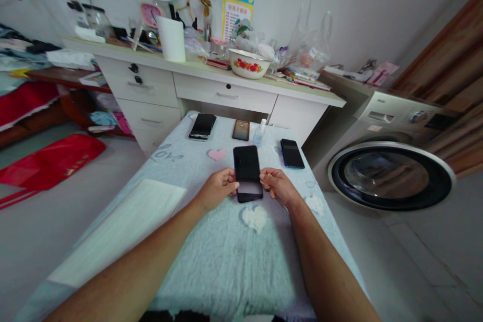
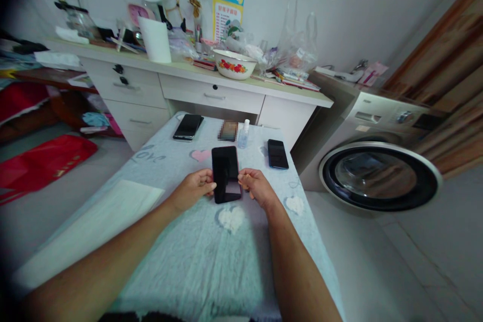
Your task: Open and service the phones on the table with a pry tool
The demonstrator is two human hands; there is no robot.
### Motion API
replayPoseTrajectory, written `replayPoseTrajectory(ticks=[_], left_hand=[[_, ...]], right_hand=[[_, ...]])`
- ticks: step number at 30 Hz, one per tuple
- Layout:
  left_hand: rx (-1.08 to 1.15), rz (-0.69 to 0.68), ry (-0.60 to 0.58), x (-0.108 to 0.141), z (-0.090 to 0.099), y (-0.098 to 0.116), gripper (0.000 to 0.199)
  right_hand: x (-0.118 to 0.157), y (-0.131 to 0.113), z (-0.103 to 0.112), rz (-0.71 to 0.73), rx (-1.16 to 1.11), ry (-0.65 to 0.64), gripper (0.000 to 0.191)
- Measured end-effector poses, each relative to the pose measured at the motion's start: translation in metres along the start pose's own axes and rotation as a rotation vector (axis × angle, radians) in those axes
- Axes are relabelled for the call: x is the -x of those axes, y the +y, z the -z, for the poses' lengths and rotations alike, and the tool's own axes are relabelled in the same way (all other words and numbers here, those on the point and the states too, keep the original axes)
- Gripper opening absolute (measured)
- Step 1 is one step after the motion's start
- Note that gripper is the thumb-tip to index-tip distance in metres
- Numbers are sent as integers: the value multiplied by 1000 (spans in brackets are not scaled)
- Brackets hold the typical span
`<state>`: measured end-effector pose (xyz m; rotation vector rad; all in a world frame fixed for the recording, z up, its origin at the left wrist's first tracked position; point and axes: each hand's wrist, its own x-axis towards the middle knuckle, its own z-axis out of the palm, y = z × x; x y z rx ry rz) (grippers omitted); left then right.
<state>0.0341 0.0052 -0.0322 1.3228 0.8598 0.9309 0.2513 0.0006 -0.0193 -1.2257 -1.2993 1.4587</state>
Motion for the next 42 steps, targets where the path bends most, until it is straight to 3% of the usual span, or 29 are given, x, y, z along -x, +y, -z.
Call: replayPoseTrajectory(ticks=[14, 23, 28, 34, 36, 42], left_hand=[[-47, -23, 101, -2, -1, -5, 33], [-84, 2, 168, -1, -11, 0, 33], [-74, 34, 172, -9, -17, 11, 30], [-27, 41, 172, -36, -47, 21, 25], [-10, 30, 201, -50, -61, 18, 27], [-98, -3, 197, -98, -103, 3, 20]], right_hand=[[-1, -3, -3, 30, 104, 19, 27], [-13, 11, 4, 90, 213, 65, 25], [-13, 2, 9, 102, 272, 121, 22], [-6, -27, 33, 100, 459, 294, 22], [-5, -35, 47, 87, 626, 380, 22], [-6, -45, 89, 26, 794, 518, 21]])
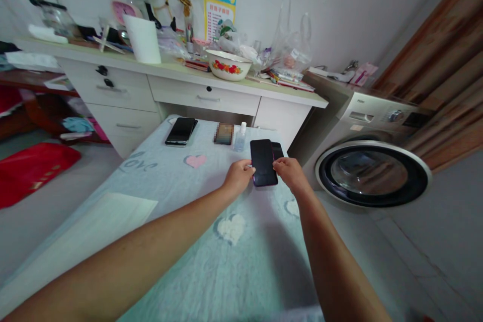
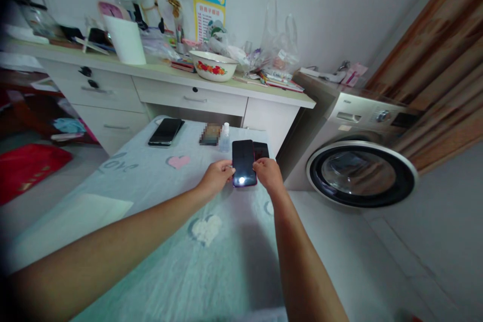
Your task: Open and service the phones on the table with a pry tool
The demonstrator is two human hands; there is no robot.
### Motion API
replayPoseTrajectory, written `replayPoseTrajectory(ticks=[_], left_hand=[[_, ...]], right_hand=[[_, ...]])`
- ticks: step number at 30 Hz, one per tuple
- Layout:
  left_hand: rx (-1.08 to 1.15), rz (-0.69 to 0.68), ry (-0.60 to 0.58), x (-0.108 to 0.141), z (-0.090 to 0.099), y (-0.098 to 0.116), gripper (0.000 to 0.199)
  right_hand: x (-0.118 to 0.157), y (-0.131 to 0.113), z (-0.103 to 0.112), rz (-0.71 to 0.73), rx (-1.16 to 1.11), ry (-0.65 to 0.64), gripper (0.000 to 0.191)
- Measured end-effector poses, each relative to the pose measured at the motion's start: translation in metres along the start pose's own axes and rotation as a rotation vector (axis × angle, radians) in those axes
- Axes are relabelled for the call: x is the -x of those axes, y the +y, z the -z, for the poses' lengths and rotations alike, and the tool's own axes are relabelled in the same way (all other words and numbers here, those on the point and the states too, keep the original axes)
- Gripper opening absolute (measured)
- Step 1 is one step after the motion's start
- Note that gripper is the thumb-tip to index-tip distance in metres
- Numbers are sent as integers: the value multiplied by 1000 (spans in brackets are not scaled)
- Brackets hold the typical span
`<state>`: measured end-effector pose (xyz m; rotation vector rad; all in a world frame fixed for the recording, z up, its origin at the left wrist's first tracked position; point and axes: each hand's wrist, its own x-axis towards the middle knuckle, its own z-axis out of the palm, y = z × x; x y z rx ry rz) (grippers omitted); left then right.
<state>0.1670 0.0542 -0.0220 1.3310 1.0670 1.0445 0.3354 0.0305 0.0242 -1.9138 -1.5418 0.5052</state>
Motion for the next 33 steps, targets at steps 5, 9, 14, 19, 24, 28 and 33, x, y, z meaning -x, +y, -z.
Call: replayPoseTrajectory(ticks=[5, 9, 14, 19, 24, 28, 33], left_hand=[[-111, -5, -8, -28, -34, -1, 21], [-265, -3, 3, -45, -54, 1, 20], [-485, 1, 40, -54, -69, 5, 19], [-660, -2, 75, -57, -77, 11, 26], [-757, -20, 76, -61, -81, 11, 27], [-791, -22, 91, -65, -85, 10, 27], [-803, -27, 101, -70, -87, 8, 27]], right_hand=[[-17, 16, 13, -78, 200, 63, 24], [-31, 26, 19, -120, 339, 52, 27], [-45, 32, 22, -164, 480, 18, 30], [-54, 35, 18, -206, 561, -11, 33], [-61, 37, 14, -223, 592, -42, 33], [-65, 37, 13, -226, 599, -56, 33], [-70, 36, 12, -225, 599, -53, 33]])
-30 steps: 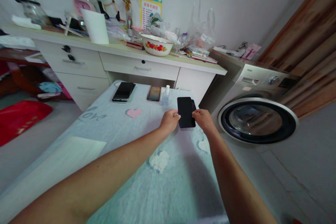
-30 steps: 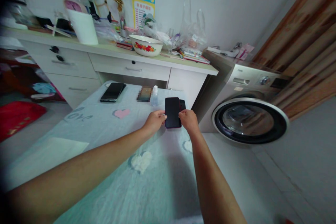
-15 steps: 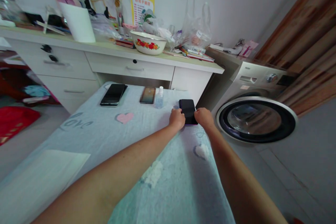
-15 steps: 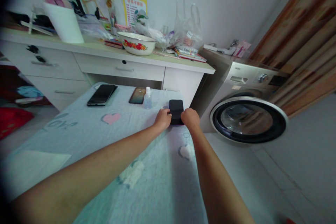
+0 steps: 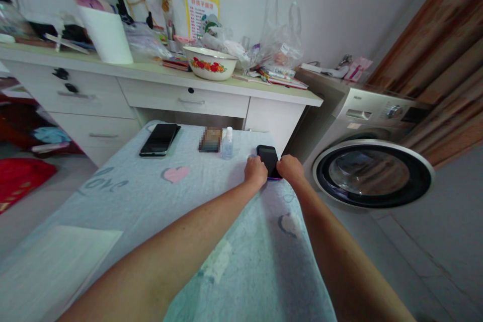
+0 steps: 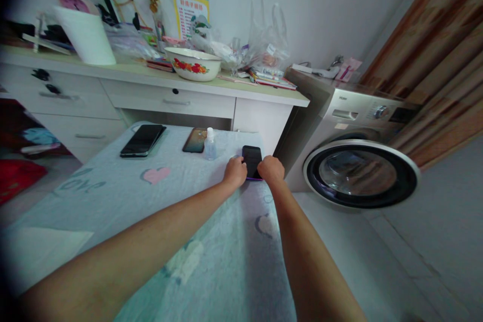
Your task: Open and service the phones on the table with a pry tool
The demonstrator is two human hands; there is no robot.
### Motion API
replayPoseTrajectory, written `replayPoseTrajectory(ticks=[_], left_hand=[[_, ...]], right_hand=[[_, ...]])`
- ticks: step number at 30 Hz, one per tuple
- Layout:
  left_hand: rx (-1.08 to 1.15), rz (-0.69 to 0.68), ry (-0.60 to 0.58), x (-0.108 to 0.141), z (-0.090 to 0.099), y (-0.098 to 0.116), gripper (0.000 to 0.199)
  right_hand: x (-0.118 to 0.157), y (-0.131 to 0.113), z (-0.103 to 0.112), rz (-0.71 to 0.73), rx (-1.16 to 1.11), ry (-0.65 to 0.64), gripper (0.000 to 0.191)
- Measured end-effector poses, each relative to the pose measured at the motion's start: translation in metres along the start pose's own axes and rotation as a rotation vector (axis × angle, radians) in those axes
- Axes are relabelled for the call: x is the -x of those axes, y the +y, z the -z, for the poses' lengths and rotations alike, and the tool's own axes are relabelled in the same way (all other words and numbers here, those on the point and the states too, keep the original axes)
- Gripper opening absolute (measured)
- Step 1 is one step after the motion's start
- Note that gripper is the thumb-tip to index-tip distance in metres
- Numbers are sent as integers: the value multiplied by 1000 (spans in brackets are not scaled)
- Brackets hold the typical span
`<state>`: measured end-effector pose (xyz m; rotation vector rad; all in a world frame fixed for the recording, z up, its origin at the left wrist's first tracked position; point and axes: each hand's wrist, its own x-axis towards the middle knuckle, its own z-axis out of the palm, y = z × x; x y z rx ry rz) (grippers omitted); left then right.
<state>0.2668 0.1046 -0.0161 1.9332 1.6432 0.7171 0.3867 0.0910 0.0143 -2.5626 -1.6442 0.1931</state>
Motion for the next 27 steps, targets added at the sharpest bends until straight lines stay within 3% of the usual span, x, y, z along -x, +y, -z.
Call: replayPoseTrajectory(ticks=[12, 18, 21, 23, 27], left_hand=[[63, -14, -18, -8, -2, -11, 28], [104, -44, -49, -2, 5, -21, 30], [115, -70, -79, 5, 14, -29, 33], [117, -88, -95, 11, 24, -36, 38], [86, -154, -127, 22, 57, -58, 38]], right_hand=[[-5, 2, -5, -4, -72, 33, 33], [7, 14, 4, 9, -192, 107, 33], [23, 13, 11, 6, -279, 185, 37], [37, 4, 13, 35, -491, 240, 36], [69, -29, 10, 192, -773, 166, 30]])
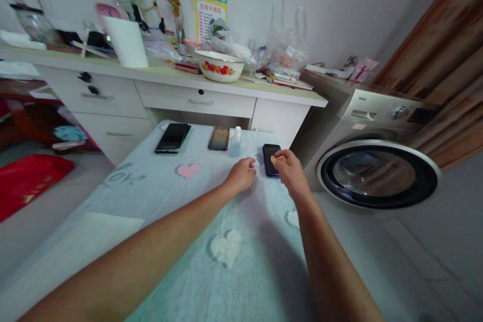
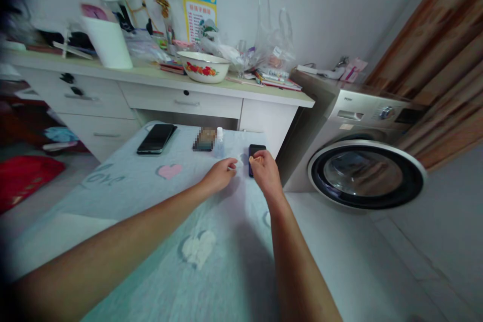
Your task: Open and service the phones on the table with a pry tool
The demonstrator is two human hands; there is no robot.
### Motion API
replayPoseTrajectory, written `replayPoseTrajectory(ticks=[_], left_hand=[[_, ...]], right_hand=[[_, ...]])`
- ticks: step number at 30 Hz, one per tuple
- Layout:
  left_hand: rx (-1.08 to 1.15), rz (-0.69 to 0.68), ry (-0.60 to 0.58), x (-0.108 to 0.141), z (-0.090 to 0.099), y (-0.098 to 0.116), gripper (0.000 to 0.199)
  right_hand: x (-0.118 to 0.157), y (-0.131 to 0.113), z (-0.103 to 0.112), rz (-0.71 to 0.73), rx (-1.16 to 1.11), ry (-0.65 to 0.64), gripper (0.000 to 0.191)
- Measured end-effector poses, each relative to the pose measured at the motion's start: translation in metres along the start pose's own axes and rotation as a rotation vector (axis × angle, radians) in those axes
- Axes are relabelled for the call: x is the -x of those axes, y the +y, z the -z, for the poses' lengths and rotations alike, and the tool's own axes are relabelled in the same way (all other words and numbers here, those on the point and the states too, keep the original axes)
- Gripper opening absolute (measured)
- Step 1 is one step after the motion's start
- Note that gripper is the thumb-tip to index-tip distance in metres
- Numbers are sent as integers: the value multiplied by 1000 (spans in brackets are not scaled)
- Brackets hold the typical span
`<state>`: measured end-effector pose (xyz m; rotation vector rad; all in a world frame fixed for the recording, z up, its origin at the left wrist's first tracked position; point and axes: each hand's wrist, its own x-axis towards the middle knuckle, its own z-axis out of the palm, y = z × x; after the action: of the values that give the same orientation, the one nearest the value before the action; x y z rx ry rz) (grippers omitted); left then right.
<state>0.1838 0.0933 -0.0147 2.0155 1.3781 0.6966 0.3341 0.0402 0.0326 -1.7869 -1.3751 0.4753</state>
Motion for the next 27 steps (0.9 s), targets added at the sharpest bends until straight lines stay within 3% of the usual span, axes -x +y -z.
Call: replayPoseTrajectory(ticks=[5, 8, 13, 18, 27], left_hand=[[-112, -30, 16, 23, 55, -40, 33], [-189, 9, 93, 31, 89, -71, 32], [-471, 211, 409, 30, 130, -121, 57], [-503, 486, 532, 19, 144, -145, 79], [-420, 635, 559, -9, 155, -154, 85]], right_hand=[[41, -21, -45, 220, -111, -177, 17], [62, -23, -71, 314, -59, -181, 20], [82, -18, -99, 453, 112, -124, 29], [82, -8, -106, 493, 131, -148, 27], [77, 2, -109, 462, 136, -163, 30]])
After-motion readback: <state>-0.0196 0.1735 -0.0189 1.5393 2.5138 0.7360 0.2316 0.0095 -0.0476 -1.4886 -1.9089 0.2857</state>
